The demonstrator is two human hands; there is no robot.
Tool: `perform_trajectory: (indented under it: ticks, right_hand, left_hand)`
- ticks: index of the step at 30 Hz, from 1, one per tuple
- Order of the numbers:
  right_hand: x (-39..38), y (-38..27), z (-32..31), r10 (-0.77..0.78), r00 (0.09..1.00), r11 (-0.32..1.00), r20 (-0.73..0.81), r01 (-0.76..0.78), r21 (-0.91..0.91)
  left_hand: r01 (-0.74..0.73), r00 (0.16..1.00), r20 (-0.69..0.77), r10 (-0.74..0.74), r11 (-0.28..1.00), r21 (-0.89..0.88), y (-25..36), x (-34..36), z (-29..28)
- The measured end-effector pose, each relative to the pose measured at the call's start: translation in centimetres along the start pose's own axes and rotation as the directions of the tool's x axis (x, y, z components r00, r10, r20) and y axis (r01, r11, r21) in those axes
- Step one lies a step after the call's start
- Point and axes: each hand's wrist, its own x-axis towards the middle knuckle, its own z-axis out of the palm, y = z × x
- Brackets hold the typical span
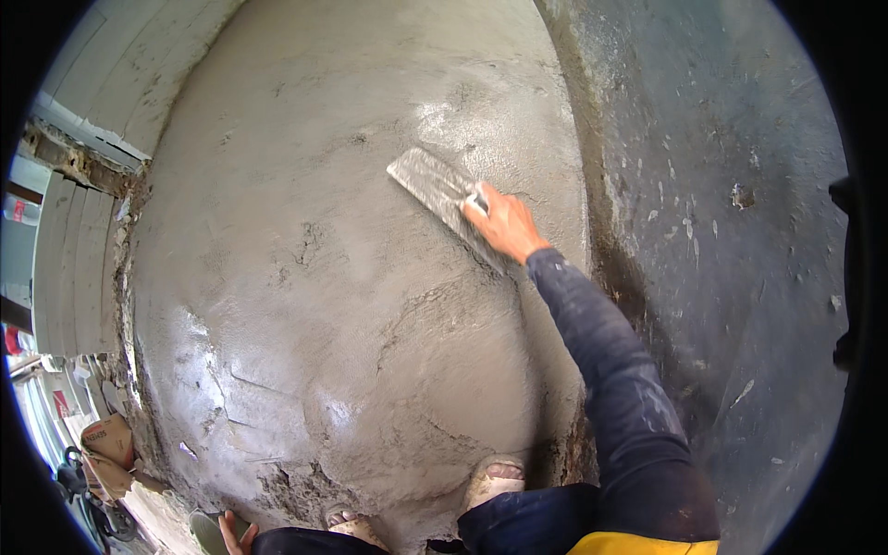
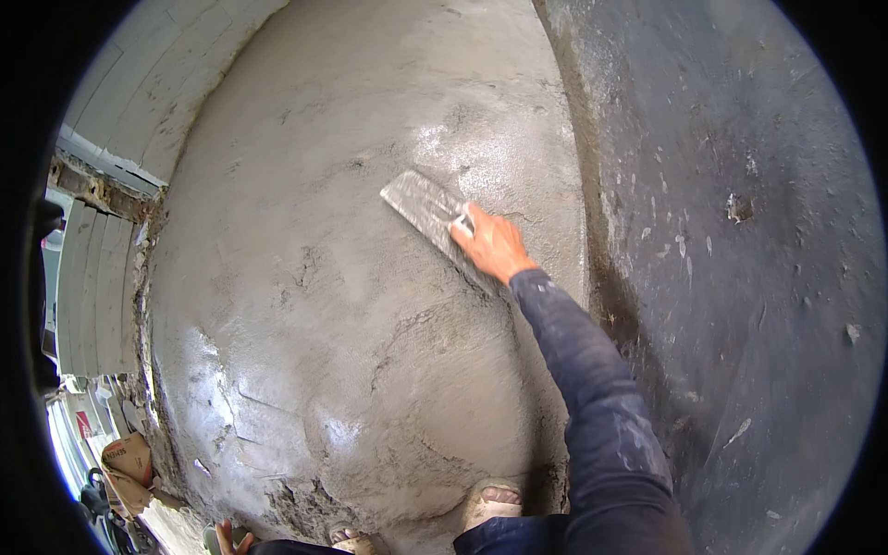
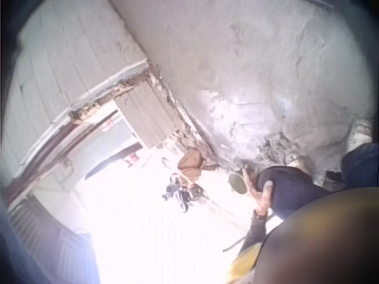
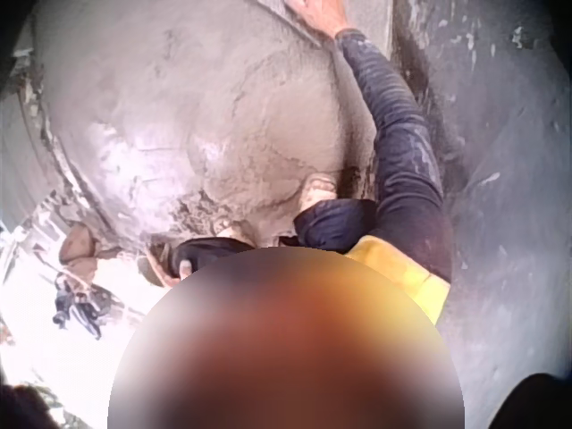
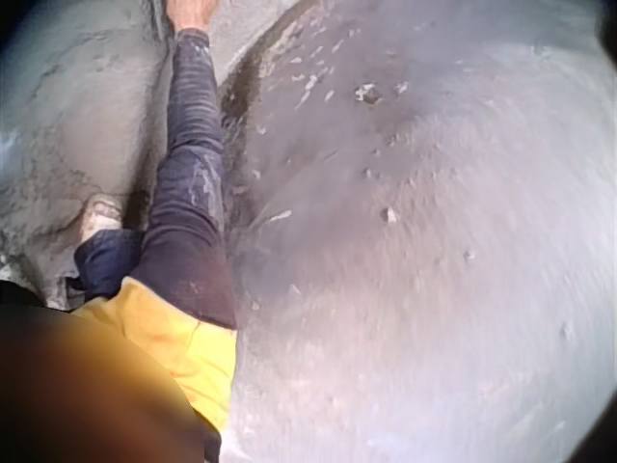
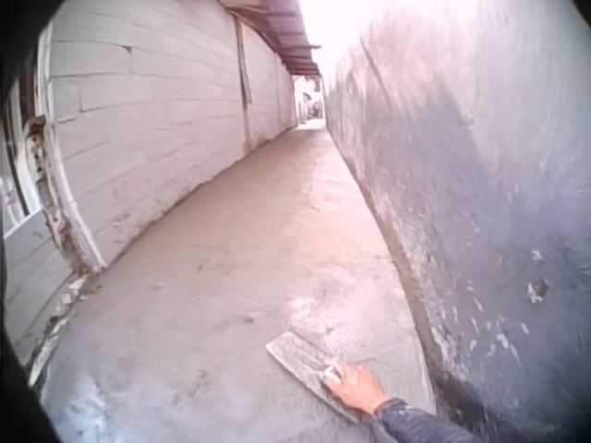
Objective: The person smooths wet concrete on a floor using a trowel, repeatedly leveling the surface and adding water from a bucket. They also place a tile into a recessed area and continue smoothing the surrounding concrete.
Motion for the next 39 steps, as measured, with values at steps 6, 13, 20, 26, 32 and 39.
perform_trajectory:
  ticks: [6,13,20,26,32,39]
  right_hand:
    - [-6.6,5.9,-3.1,0.462,0.739,0.886,-0.49,-0.4,0.233]
    - [-8.6,4.2,2.0,0.117,0.975,0.987,-0.188,-0.093,0.133]
    - [-17.4,-2.6,5.4,-0.016,0.989,1.0,0.149,0.015,0.012]
    - [-12.2,2.0,-0.9,0.288,0.928,0.955,-0.235,-0.26,0.143]
    - [-6.9,-0.3,3.0,0.106,0.992,0.992,-0.067,-0.101,0.075]
    - [-15.8,-4.3,9.6,-0.188,0.806,0.95,0.562,0.294,-0.104]
  left_hand:
    - [-0.018,0.999,0.039,0.018,1.0,-0.004,-1.8,0.7,-1.5]
    - [-0.079,0.994,0.079,0.082,0.996,-0.047,-5.0,2.0,-3.3]
    - [-0.073,0.982,0.161,0.094,0.989,-0.129,-6.4,3.0,-4.4]
    - [-0.155,0.977,0.133,0.166,0.984,-0.092,-7.4,1.2,-5.7]
    - [-0.122,0.985,0.107,0.135,0.986,-0.116,-7.9,0.4,-6.3]
    - [0.044,0.999,0.02,-0.042,0.995,-0.094,-8.9,0.9,-5.9]
